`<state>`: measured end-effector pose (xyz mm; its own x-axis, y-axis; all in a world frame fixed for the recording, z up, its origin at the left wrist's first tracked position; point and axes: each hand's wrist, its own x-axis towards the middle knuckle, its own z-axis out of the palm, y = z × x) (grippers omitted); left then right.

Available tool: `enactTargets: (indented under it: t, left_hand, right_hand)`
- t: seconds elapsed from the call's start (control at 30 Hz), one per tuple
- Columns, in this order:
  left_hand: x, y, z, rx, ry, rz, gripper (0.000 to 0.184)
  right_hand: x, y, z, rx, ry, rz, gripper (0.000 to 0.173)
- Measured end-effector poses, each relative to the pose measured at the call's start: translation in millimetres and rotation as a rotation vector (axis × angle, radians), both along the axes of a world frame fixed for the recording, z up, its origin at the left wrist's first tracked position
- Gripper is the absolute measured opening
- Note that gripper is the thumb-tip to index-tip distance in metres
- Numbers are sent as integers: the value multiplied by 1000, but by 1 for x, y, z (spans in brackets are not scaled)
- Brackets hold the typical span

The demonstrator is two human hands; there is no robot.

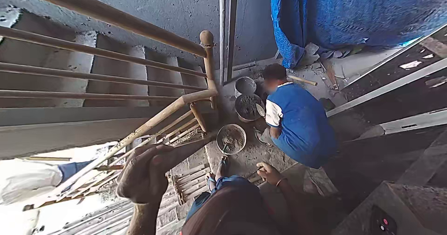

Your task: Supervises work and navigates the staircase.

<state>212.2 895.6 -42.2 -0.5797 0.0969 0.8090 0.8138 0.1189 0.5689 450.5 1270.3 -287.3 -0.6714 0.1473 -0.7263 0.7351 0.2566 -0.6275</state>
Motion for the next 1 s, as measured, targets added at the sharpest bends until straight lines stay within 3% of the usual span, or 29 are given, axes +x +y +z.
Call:
enactTargets:
  t: [0.33, 0.47, 0.6, 0.8, 1.0]
  left_hand:
    - [-4, -6, 4, -37, -11, 16, 26]
    - [-11, 0, 7, -39, -4, 2, 27]
    - [-24, 6, 7, -45, 0, 11, 28]
    - [-39, 13, 11, -18, -28, -9, 28]
    - [-47, 24, 13, -5, -34, 12, 31]
  right_hand:
    - [8, 14, 3, 61, 27, -39, 53]
    - [8, 15, -4, 140, 16, 56, 42]
    - [-2, 3, -3, 177, 38, 128, 44]
    - [-17, -16, 11, 80, 149, 55, 44]
    - [-19, -8, 21, 266, 214, -42, 39]
